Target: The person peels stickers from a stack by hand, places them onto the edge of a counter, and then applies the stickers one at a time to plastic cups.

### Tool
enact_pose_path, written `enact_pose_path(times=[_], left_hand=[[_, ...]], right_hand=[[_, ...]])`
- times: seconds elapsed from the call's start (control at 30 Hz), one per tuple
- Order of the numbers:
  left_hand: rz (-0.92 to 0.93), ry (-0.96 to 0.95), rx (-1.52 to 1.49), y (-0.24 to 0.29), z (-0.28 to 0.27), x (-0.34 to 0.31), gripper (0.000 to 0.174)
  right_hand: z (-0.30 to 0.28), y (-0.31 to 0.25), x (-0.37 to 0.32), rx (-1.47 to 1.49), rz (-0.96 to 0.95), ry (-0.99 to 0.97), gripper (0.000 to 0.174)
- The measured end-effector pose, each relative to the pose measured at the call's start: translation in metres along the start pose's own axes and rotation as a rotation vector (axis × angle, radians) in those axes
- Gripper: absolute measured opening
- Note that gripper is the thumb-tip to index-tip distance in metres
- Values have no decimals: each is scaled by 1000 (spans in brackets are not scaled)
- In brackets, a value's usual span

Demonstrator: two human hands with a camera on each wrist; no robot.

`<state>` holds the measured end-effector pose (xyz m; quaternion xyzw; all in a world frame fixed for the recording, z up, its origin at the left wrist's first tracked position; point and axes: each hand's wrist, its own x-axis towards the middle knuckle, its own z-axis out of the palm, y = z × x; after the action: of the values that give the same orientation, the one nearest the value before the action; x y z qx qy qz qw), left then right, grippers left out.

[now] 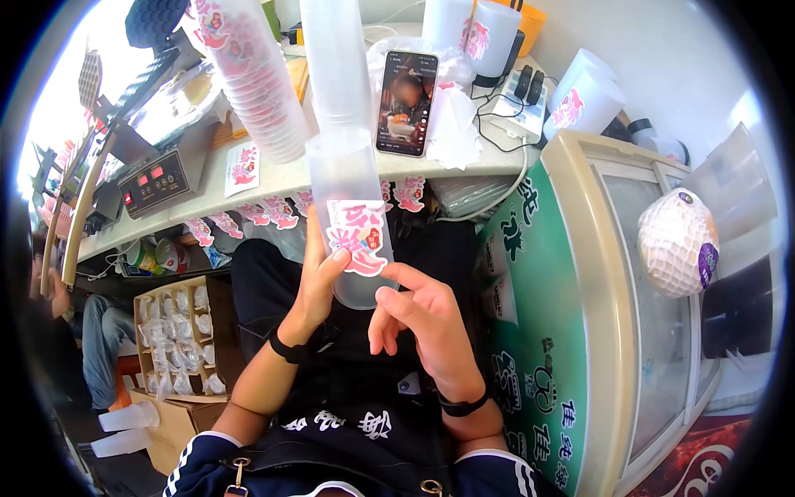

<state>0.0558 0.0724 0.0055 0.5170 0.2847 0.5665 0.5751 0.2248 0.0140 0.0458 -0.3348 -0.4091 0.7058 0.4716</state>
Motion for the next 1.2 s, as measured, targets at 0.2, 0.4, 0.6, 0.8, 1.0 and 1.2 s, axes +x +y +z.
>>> enact_pose_path(times=[0.2,0.4,0.6,0.8,1.0,1.2], left_hand=[[-79,72,-4,-8,-4,-4,77],[-108,-35,34,-12,-7,-21,83],[-138,-114,110,-14,1,-40,90],[-357,-181,-36,-8,-2,-47,85],[-303,-156,88,-11,-4,-54,84],[-365,-174,95,-8,-2,-60,83]], right_hand=[[-6,2,-2,-333,107,68,31],[-14,6,28,-647,-447,327,94],[-5,5,47,-487,-352,186,95],[-22,-1,51,-274,-290,213,40],[-13,2,44,-464,-270,258,51],[-21,7,43,-516,-271,197,55]])
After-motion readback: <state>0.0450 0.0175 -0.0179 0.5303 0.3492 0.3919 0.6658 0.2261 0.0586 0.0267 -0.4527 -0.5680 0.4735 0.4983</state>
